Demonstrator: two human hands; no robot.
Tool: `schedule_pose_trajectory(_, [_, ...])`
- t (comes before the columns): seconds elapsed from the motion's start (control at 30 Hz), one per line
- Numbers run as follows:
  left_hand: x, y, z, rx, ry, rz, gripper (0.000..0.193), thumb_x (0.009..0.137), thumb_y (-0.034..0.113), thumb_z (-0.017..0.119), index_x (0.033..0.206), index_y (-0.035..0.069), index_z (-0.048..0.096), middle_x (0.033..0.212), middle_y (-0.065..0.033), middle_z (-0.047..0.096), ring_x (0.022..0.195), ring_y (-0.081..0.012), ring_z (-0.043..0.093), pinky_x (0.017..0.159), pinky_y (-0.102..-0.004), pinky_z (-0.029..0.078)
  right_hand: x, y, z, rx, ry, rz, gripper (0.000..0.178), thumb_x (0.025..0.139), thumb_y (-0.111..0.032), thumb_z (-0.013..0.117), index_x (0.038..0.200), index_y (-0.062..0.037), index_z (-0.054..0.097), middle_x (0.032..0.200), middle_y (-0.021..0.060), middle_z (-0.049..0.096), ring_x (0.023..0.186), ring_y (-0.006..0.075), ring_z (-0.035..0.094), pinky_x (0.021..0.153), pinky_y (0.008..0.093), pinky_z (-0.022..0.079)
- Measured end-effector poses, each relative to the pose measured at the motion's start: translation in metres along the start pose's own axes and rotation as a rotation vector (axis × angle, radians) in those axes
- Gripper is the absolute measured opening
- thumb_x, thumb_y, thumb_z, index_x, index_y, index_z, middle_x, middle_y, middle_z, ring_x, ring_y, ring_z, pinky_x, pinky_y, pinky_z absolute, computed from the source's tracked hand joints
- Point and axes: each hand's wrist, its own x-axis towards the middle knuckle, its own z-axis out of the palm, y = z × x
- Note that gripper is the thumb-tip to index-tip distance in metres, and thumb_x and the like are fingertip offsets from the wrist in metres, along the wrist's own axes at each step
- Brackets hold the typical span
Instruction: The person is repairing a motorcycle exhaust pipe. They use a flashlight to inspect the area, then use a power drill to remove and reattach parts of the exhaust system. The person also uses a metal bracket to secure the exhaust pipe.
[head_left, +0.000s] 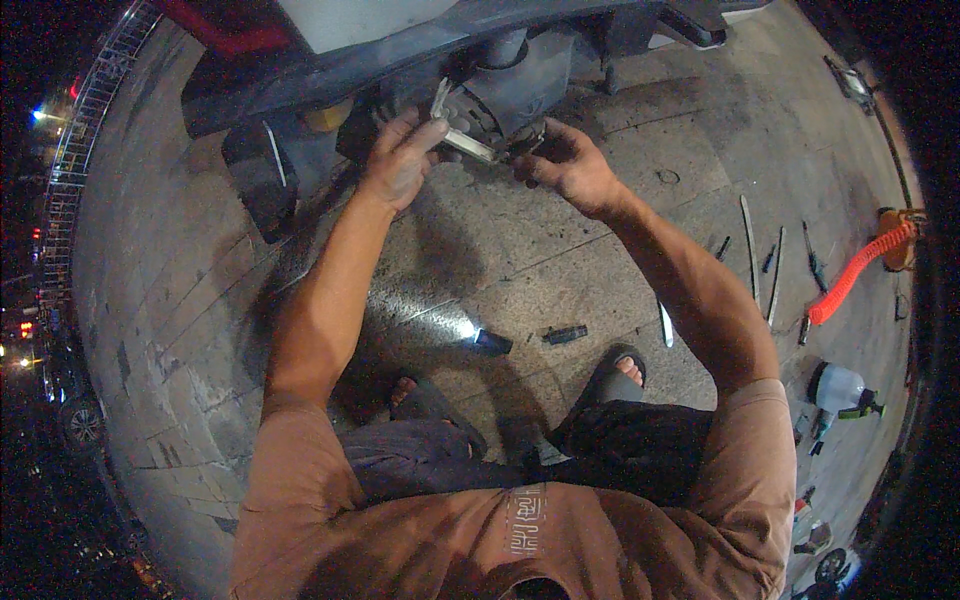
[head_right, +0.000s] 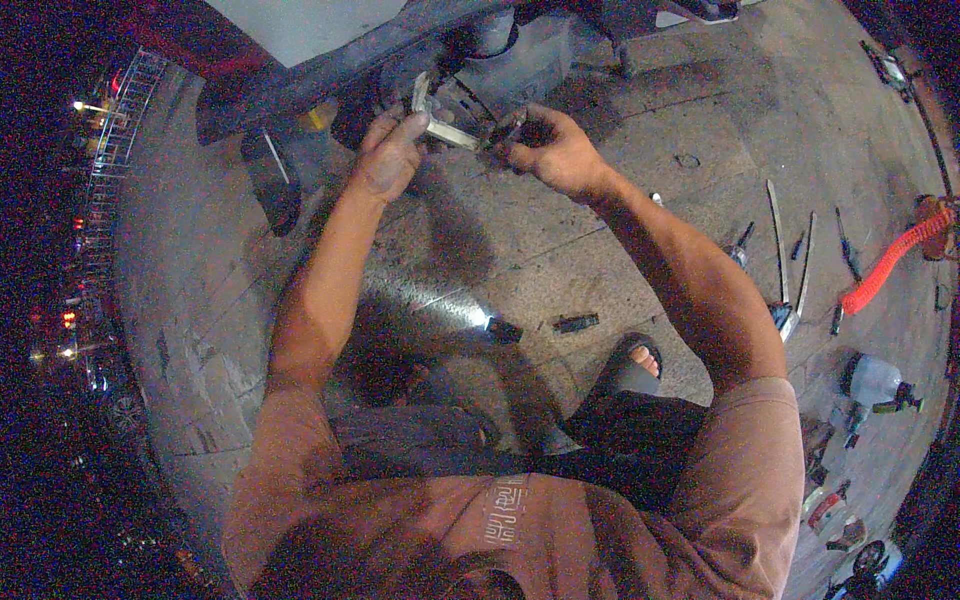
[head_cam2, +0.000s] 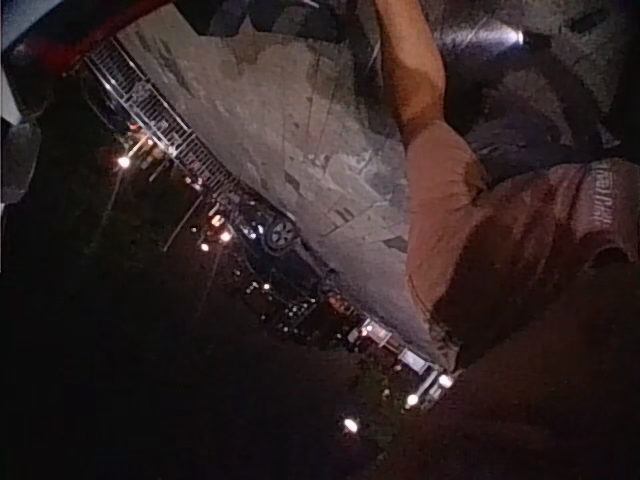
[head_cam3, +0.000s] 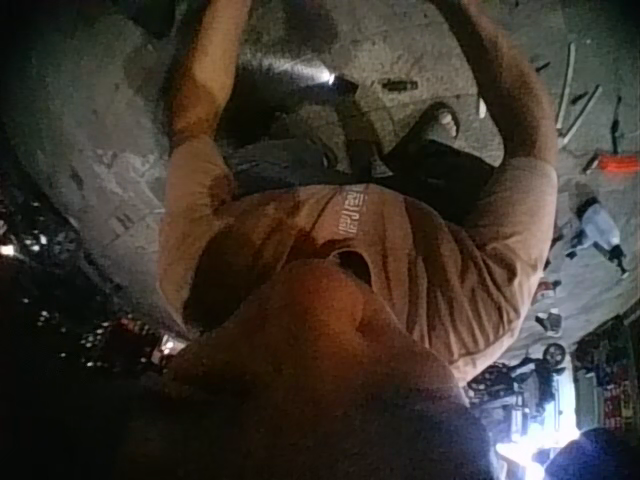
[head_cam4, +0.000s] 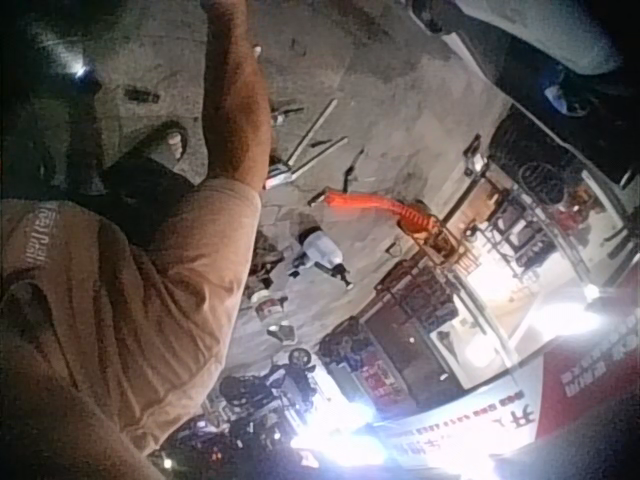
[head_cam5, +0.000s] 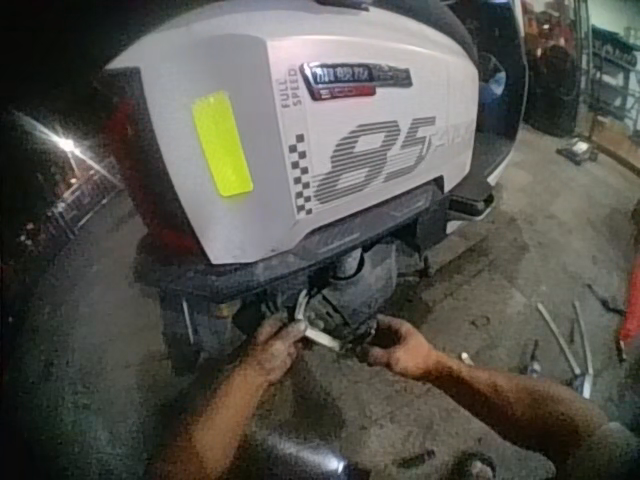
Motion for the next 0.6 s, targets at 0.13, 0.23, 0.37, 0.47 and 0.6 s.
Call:
schedule_pose_trajectory(0.13, [0.0003, -0.0021, -0.0006, -0.023, -0.019, 0.026, 0.024, 0.086, 0.015, 0.059, 0.108, 0.006, 0.059, 0.102, -0.0059, 0.063, 0.095, -0.017, 0.057, 0.077, -0.0319, 0.048, -0.0012, -0.002, -0.0006, -0.045, 0.021, -0.007, 0.021, 0.079, -0.006, 0.065, 0.098, -0.0028, 0.059, 0.087, 0.0032, 0.062, 0.077, 0.012, 0.056, 0.068, 0.0265, 0.046])
schedule_pose_trajectory(0.23, [-0.0002, -0.0027, 0.0001, 0.024, 0.101, 0.004, 0.024, 0.084, 0.013, 0.061, 0.107, 0.006, 0.059, 0.101, -0.0052, 0.063, 0.095, -0.0159, 0.057, 0.077, -0.0299, 0.047, -0.0014, -0.0011, -0.0007, -0.086, 0.06, 0.014, 0.021, 0.08, -0.007, 0.065, 0.099, -0.0028, 0.058, 0.088, 0.0042, 0.063, 0.079, 0.0128, 0.057, 0.07, 0.0269, 0.046])
schedule_pose_trajectory(0.37, [-0.0002, -0.0011, 0.0009, -0.036, 0.007, 0.058, 0.024, 0.082, 0.009, 0.064, 0.105, 0.006, 0.059, 0.1, -0.004, 0.062, 0.089, -0.0147, 0.057, 0.073, -0.0255, 0.045, -0.001, 0.0016, -0.0017, -0.076, 0.123, 0.012, 0.021, 0.082, -0.008, 0.064, 0.101, -0.0031, 0.056, 0.088, 0.0057, 0.063, 0.078, 0.0137, 0.058, 0.069, 0.0274, 0.046])
schedule_pose_trajectory(0.47, [-0.0005, 0.0015, 0.0005, -0.003, -0.026, 0.042, 0.024, 0.081, 0.008, 0.065, 0.104, 0.006, 0.06, 0.098, -0.0036, 0.063, 0.086, -0.0144, 0.058, 0.072, -0.0244, 0.045, -0.0004, 0.0036, -0.0044, -0.051, 0.113, 0.016, 0.02, 0.082, -0.008, 0.063, 0.101, -0.0036, 0.056, 0.089, 0.0056, 0.063, 0.078, 0.0144, 0.059, 0.069, 0.0278, 0.047])
schedule_pose_trajectory(0.6, [-0.0017, 0.0044, 0.0018, 0.026, 0.007, 0.027, 0.024, 0.08, 0.007, 0.065, 0.103, 0.005, 0.06, 0.096, -0.0031, 0.063, 0.086, -0.0135, 0.058, 0.071, -0.0237, 0.045, 0.0005, 0.0059, -0.0074, 0.022, 0.093, 0.052, 0.02, 0.083, -0.01, 0.063, 0.101, -0.0047, 0.057, 0.09, 0.0052, 0.063, 0.078, 0.0152, 0.059, 0.068, 0.0281, 0.047])
